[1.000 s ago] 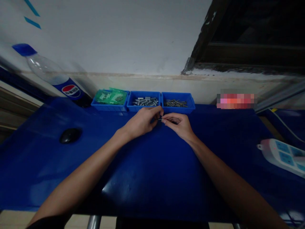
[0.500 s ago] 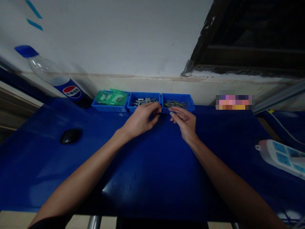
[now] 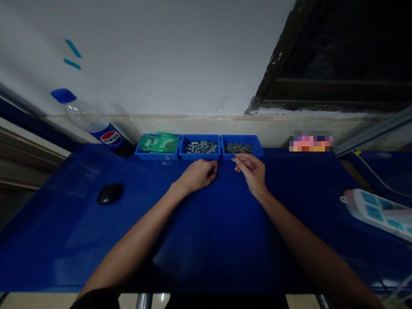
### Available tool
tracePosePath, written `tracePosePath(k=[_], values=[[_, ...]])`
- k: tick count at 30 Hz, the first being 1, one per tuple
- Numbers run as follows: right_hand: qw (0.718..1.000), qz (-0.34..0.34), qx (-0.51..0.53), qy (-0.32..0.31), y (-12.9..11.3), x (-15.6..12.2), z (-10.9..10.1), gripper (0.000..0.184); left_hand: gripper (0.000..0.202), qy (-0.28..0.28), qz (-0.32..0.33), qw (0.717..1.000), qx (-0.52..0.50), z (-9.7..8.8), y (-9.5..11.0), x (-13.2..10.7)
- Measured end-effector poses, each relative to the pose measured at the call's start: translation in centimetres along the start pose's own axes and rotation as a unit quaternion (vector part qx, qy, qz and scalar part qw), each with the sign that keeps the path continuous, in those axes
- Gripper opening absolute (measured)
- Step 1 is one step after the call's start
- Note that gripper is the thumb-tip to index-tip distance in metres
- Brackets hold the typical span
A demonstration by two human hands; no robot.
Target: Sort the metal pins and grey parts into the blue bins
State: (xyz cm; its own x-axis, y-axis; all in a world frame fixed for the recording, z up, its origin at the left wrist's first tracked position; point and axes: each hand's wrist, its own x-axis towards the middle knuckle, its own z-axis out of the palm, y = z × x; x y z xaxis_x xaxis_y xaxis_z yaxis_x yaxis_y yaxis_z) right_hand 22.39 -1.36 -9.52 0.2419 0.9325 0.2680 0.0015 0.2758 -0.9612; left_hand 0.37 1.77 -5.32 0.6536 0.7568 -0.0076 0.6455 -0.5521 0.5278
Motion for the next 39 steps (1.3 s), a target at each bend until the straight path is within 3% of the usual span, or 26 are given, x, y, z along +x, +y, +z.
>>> tracePosePath(k=[9,26,39], values=[[0.999,0.004,-0.039,-0.023,-0.1,-0.3,0.1,0.018,0.010,0.021,0.009,1.000,0.005,1.4,-0.2,0.2],[0.989,0.032,-0.095,-0.111,0.0,-0.1,0.1,0.033,0.020,0.096,-0.031,0.992,0.077,3.4,-0.2,0.3],[0.980,0.028,-0.128,-0.147,1.0,0.2,0.1,0.037,0.020,0.107,-0.015,0.991,0.076,3.7,-0.5,0.3]])
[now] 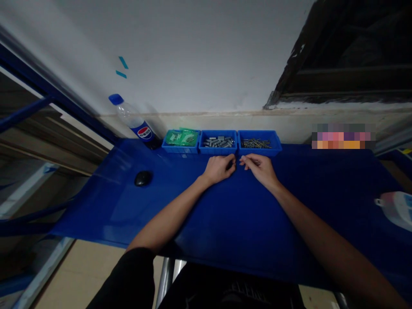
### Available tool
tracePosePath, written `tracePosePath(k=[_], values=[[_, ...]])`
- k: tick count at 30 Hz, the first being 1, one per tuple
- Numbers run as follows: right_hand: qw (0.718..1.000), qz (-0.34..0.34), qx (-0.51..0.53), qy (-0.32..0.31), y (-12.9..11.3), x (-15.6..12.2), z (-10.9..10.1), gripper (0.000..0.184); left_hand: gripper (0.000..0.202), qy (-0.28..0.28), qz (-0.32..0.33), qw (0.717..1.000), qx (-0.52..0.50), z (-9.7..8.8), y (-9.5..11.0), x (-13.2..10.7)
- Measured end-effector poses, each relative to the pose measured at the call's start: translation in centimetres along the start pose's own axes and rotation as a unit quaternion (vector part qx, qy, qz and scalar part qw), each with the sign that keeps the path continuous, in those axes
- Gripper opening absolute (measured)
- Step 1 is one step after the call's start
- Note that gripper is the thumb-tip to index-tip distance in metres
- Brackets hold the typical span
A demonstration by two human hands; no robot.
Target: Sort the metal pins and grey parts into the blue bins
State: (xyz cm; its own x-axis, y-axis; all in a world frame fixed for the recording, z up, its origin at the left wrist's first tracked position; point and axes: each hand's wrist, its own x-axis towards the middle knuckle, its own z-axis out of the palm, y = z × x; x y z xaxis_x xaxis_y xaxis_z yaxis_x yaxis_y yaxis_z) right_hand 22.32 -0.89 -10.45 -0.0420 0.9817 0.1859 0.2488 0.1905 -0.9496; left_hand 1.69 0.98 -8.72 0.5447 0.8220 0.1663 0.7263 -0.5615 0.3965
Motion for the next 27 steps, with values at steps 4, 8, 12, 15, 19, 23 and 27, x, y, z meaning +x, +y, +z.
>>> tracePosePath(k=[4,8,12,15,19,23,27], values=[[1.000,0.001,-0.022,-0.012,-0.1,0.0,0.0,0.037,0.020,-0.002,-0.005,1.000,-0.006,-0.2,0.1,0.0],[0.999,0.000,-0.039,-0.013,-0.4,-0.1,0.0,0.036,0.021,-0.012,-0.018,1.000,-0.018,-0.5,0.2,0.0],[0.999,0.001,-0.045,-0.010,-0.5,-0.2,0.1,0.035,0.021,-0.015,-0.022,0.999,-0.020,-0.4,0.3,-0.2],[0.999,0.004,-0.053,-0.002,-0.4,-0.2,0.2,0.034,0.020,-0.013,-0.022,0.999,-0.024,-0.3,0.2,-0.2],[0.998,0.005,-0.065,-0.001,-0.3,-0.1,0.3,0.031,0.016,-0.040,0.007,0.998,-0.055,-1.4,-0.3,0.4],[0.998,-0.001,-0.068,0.010,-0.3,-0.3,0.2,0.028,0.015,0.005,0.067,0.998,-0.022,-4.7,-1.1,1.0],[0.995,-0.025,-0.067,0.064,-0.8,-0.8,0.2,0.027,0.023,0.029,0.078,0.993,0.084,-7.9,-2.8,1.0]])
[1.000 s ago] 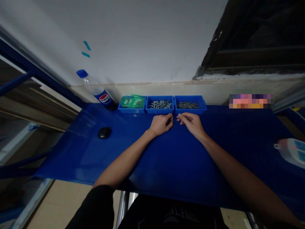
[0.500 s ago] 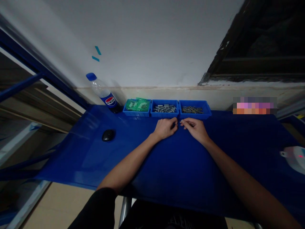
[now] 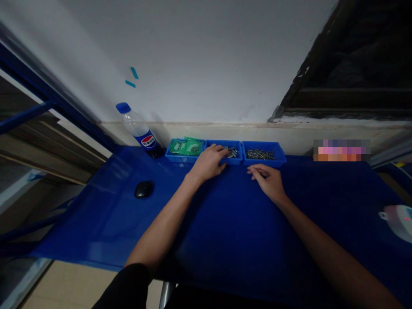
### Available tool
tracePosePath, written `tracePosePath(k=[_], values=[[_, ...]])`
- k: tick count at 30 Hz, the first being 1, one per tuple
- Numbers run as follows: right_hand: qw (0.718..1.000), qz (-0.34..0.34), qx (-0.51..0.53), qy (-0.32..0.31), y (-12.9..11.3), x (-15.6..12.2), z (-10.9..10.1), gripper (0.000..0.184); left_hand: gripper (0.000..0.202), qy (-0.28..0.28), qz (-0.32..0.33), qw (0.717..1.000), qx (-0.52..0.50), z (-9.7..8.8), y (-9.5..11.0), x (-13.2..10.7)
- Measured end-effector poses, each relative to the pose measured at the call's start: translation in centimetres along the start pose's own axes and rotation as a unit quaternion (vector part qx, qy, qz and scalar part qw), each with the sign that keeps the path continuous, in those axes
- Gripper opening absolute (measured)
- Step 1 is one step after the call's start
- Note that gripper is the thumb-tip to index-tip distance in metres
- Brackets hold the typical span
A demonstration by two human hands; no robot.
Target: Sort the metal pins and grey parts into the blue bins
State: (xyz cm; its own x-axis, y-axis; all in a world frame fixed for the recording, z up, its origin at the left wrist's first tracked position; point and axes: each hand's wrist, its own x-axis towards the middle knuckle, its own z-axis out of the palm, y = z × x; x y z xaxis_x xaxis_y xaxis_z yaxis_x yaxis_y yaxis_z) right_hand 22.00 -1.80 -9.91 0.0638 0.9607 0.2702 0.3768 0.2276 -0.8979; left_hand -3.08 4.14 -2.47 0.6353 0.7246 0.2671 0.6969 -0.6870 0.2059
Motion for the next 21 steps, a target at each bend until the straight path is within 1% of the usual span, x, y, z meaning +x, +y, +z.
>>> tracePosePath(k=[1,2,4,7,9,11,13,15,18,21], values=[[1.000,-0.009,-0.007,0.017,-0.2,-0.1,0.0,0.026,0.024,-0.018,0.007,1.000,0.016,-0.4,-0.6,-0.1],[0.999,-0.018,-0.015,0.030,-0.5,0.0,0.0,0.025,0.025,-0.027,-0.003,0.999,0.022,-0.7,-1.1,-0.2],[0.998,-0.033,-0.033,0.035,-1.2,0.5,0.1,0.023,0.026,-0.035,-0.031,0.999,0.018,-0.8,-1.9,-0.4],[0.998,-0.035,-0.049,0.019,-2.3,2.5,0.2,0.022,0.029,-0.041,-0.052,0.998,0.010,-0.4,-2.6,-0.5],[0.998,-0.035,-0.046,0.015,-3.0,4.3,0.0,0.023,0.030,-0.034,-0.054,0.998,0.003,-0.1,-2.8,-0.5],[0.997,-0.014,-0.076,-0.020,-3.6,5.9,-0.2,0.024,0.027,-0.022,-0.049,0.999,-0.002,0.1,-2.8,-0.5],[0.990,0.007,-0.128,-0.062,-4.2,7.1,-0.5,0.020,0.025,-0.014,-0.040,0.999,-0.002,0.2,-2.9,-0.6],[0.981,0.011,-0.182,-0.064,-4.5,7.9,-0.6,0.016,0.022,-0.010,-0.030,1.000,-0.001,0.3,-3.1,-0.6],[0.974,-0.025,-0.219,-0.043,-4.5,8.5,-0.2,0.016,0.020,-0.018,-0.015,1.000,-0.008,0.3,-3.4,-0.6],[0.977,-0.058,-0.204,-0.037,-4.1,8.9,0.6,0.029,0.021,-0.036,0.002,0.999,-0.030,0.2,-3.5,-0.8]])
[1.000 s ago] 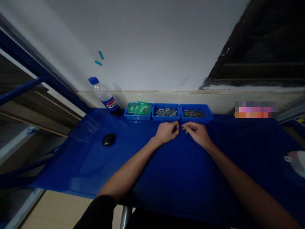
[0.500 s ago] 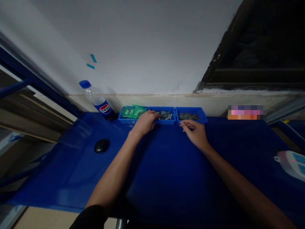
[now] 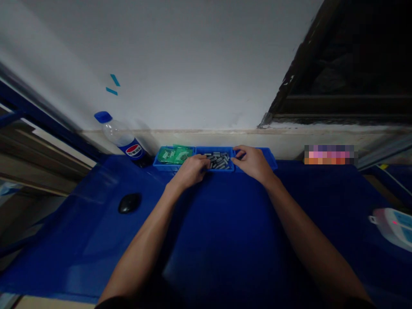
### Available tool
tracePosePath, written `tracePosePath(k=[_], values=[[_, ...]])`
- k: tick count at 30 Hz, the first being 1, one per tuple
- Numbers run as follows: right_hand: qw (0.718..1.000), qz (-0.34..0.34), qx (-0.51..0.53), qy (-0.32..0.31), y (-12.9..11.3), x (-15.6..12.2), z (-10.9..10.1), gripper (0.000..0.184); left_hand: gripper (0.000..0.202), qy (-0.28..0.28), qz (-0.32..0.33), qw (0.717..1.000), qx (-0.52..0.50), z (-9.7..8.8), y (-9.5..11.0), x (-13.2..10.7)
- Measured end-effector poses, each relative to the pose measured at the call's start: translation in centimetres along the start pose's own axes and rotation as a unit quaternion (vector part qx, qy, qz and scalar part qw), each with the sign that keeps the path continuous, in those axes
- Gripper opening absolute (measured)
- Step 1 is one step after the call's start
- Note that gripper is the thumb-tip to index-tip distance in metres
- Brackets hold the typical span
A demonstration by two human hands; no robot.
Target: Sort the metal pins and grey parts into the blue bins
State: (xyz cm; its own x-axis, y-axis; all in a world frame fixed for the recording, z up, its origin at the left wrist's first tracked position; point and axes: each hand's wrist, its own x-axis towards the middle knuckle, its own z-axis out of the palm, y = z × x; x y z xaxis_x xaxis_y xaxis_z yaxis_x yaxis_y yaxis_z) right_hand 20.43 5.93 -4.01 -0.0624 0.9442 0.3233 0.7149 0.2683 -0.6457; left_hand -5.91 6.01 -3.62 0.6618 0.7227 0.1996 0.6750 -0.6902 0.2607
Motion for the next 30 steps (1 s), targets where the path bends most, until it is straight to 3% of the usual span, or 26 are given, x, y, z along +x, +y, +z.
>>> tracePosePath(k=[4,12,20,30], values=[[0.997,0.006,0.067,-0.024,0.2,0.1,0.8,0.048,0.023,-0.028,0.015,0.999,-0.015,0.0,0.6,-0.1],[0.977,0.032,0.190,-0.093,0.4,-0.6,0.6,0.037,0.018,-0.062,0.017,0.998,-0.010,-0.2,1.7,0.0],[0.979,-0.012,0.164,-0.119,-0.4,-1.0,-0.2,0.031,0.019,-0.047,-0.004,0.999,0.005,0.9,3.2,0.4],[0.986,-0.068,0.116,-0.096,-0.3,-1.9,-0.2,0.030,0.011,-0.083,-0.017,0.996,0.021,1.4,3.4,0.5]])
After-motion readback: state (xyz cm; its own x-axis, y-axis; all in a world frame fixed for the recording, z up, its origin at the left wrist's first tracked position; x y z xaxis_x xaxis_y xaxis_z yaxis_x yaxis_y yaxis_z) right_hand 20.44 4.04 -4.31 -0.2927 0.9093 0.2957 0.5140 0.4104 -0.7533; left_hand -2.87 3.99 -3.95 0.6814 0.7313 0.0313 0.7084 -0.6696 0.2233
